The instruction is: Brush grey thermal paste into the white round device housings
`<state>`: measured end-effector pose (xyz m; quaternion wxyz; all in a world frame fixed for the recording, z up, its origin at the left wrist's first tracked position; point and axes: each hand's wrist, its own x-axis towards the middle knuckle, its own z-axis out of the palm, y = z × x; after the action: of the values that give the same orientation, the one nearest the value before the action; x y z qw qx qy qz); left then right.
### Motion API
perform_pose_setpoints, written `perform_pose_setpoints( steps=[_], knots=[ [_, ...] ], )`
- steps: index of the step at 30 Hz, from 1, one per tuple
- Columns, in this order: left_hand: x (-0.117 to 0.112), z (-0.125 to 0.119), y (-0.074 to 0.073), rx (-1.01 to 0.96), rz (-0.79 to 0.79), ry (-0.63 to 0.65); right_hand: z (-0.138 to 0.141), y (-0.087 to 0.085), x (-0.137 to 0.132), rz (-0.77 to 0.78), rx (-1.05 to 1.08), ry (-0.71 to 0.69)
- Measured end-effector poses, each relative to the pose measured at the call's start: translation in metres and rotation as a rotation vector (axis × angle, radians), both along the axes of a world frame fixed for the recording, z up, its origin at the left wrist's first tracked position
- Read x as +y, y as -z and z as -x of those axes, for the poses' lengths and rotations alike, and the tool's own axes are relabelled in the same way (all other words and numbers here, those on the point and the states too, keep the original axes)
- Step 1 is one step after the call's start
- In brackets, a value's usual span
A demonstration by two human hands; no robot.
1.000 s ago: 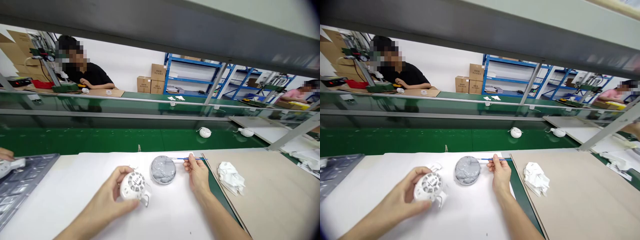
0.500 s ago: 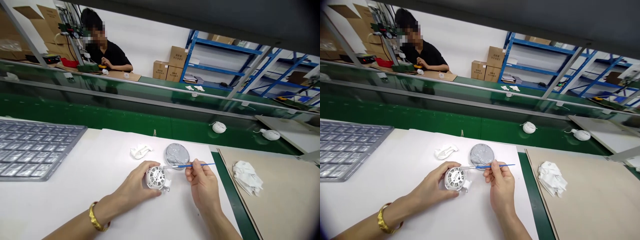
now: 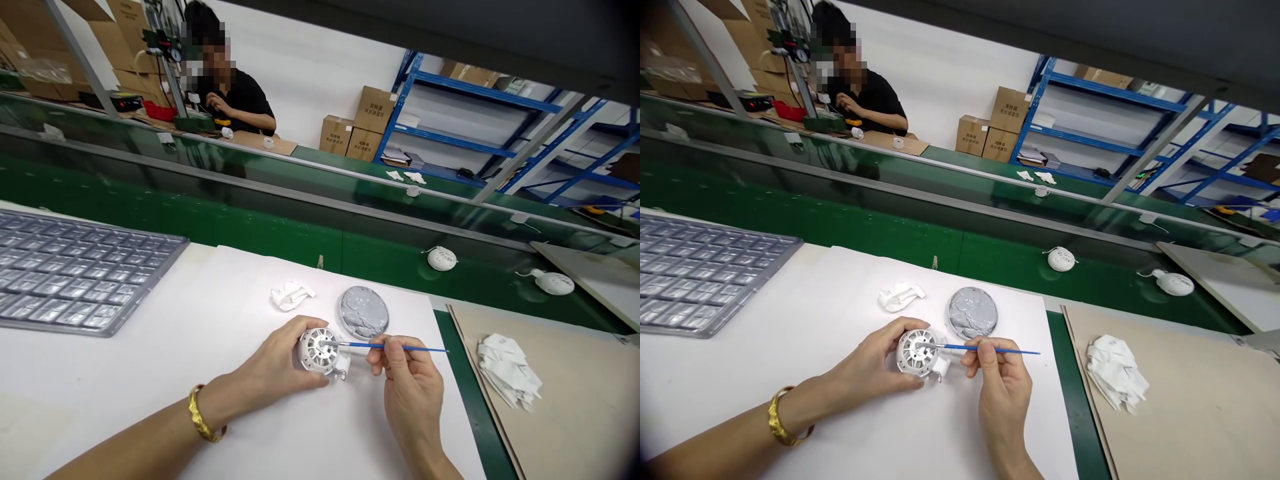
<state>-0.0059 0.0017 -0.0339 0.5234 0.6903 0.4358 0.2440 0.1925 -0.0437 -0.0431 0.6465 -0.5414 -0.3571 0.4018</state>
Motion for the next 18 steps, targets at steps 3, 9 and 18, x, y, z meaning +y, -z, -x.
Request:
perform_pose_setpoints(
  steps=[3,9,18],
  knots=[
    [0.000,0.000,-0.001,-0.020,0.024,-0.016,-0.001,0.001,0.000,-0.051,-0.052,-0.008],
    [0.002,0.003,-0.010,-0.008,0.075,0.039,-0.002,0.001,-0.002,-0.203,-0.144,-0.061],
    [0.003,0.004,-0.013,-0.011,0.085,0.055,-0.004,-0.005,-0.002,-0.324,-0.290,-0.105]
  ],
)
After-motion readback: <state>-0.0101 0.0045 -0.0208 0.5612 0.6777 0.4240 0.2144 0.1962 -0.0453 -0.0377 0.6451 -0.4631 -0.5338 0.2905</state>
